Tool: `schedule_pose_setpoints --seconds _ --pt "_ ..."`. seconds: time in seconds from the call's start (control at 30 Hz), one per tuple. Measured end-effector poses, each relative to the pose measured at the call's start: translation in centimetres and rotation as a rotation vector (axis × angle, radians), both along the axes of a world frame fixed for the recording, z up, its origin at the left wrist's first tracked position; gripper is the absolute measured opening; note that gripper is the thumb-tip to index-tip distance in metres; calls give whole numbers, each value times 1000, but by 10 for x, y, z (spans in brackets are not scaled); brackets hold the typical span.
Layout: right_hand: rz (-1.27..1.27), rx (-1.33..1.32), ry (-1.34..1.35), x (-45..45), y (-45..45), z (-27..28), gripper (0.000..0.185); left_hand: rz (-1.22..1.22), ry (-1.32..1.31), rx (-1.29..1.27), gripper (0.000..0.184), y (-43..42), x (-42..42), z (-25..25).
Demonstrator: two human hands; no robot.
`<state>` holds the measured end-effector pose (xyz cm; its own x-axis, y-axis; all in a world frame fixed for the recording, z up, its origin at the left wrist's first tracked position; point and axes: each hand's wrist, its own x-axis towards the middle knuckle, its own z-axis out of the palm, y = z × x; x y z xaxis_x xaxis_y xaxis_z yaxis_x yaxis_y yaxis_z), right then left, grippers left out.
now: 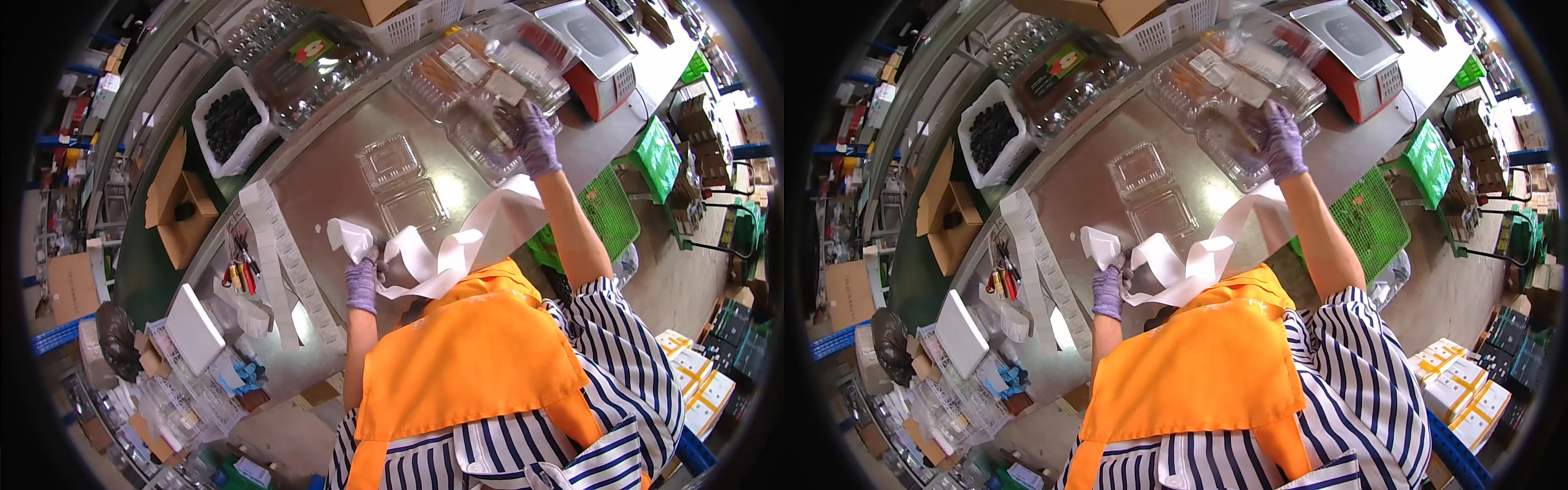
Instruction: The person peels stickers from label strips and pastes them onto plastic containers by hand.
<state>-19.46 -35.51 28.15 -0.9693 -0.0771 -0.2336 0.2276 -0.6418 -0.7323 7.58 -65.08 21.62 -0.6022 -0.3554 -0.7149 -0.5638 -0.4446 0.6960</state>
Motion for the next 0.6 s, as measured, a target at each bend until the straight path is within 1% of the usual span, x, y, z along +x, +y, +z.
schedule_pose_setpoints --seconds 0.07,0.1,0.2,0.23,0.27,0.33,0.37,0.4,0.47,0.5,0.53,0.6 --pt "-25 -81 -227 -20 23 -10 36 -32 -86 -56 22 6 -9 19" --pt "-132 -26 -235 -16 18 0 30 -44 -128 -84 23 9 -13 28" --pt "-203 -119 -221 -33 30 -26 27 -1 -14 -75 24 12 -20 33" --pt "-210 -225 -264 -45 39 -40 28 -19 62 -74 25 13 -23 39" --pt "-257 -134 -241 -49 41 -51 30 -9 60 -92 25 15 -25 45" --pt "-118 -400 -310 -52 50 -61 35 22 60 -136 26 19 -32 59" --pt "-242 -207 -320 -16 14 -1 50 -5 -22 -175 24 22 -40 73" --pt "-179 -280 -412 -8 17 -13 60 -18 15 -221 22 21 -40 75" --pt "-2 -347 -482 24 16 -21 63 -42 66 -248 22 18 -38 72" --pt "102 -286 -506 47 2 -10 62 -80 7 -232 22 14 -39 67" --pt "201 -223 -526 68 -15 3 61 -46 57 -223 22 18 -40 76" --pt "488 59 -541 95 -38 -1 59 -83 132 -198 23 21 -40 75"
